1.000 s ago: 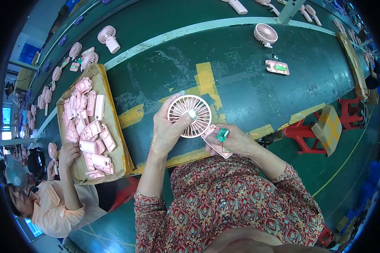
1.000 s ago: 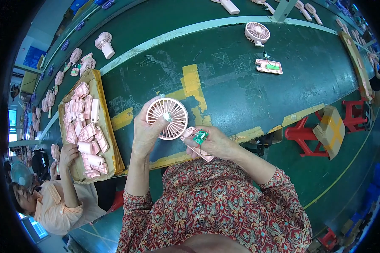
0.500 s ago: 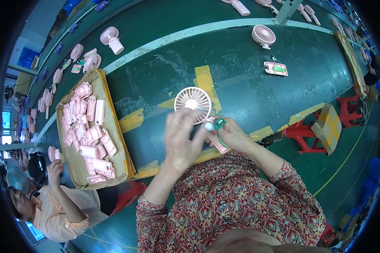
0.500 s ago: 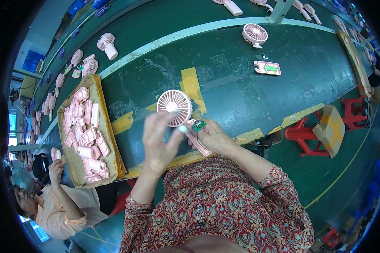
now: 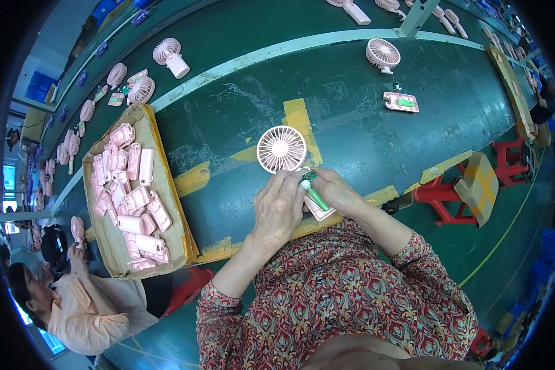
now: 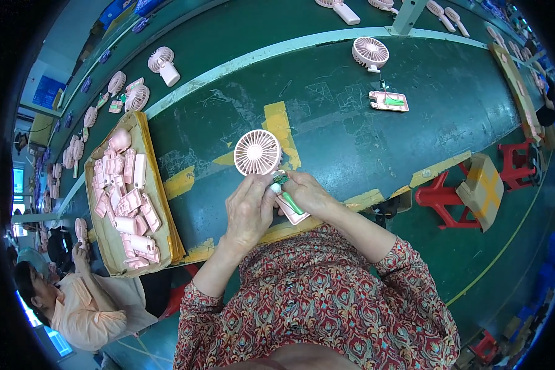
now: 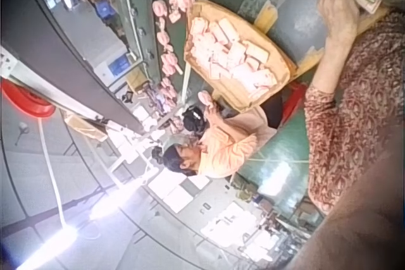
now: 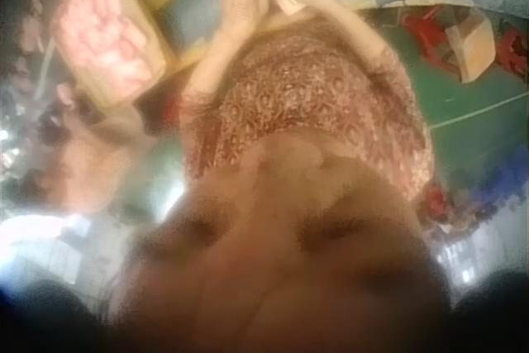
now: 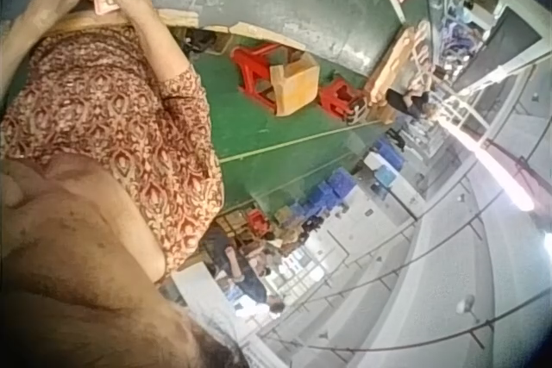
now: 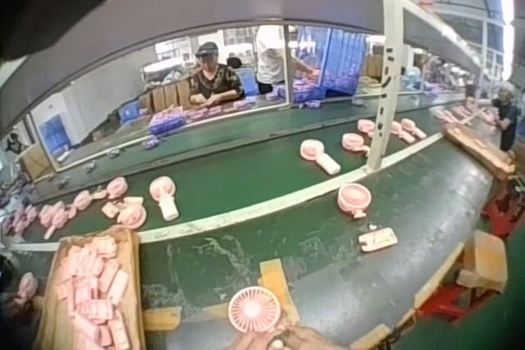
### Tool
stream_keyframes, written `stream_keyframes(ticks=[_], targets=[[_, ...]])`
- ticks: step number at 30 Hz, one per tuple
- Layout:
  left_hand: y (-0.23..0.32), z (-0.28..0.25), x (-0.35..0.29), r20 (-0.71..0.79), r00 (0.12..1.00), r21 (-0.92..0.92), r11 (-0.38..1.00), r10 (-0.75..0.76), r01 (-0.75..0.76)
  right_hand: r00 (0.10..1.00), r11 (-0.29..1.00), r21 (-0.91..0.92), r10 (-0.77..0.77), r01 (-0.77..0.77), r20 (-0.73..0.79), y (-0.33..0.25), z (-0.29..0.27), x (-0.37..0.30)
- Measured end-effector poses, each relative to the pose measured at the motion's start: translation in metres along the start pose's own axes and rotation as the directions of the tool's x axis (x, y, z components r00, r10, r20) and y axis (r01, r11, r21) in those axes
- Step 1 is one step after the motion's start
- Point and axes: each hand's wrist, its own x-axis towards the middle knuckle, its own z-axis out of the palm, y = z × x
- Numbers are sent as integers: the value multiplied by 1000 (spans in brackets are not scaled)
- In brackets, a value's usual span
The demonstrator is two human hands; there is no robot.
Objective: The person assembles mini handheld fans by picking fan parts from the conveyor belt, fitting the internal wiring and battery into the handle, snapping cover pieces from a tray onto the handles, and placing the assembled fans onto the conveyor belt.
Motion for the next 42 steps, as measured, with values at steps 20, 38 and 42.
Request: stream_keyframes(ticks=[20,38,42], targets=[[-20,-4,-14,84,989,-64,990,-124,129,983,904,411,53,-122,176,4,-9,0],[-21,-2,-14,153,979,43,991,-131,126,994,953,295,45,-73,101,14,-7,3],[-20,-1,-15,112,989,34,995,-97,94,994,968,244,38,-62,99,13,-6,2]])
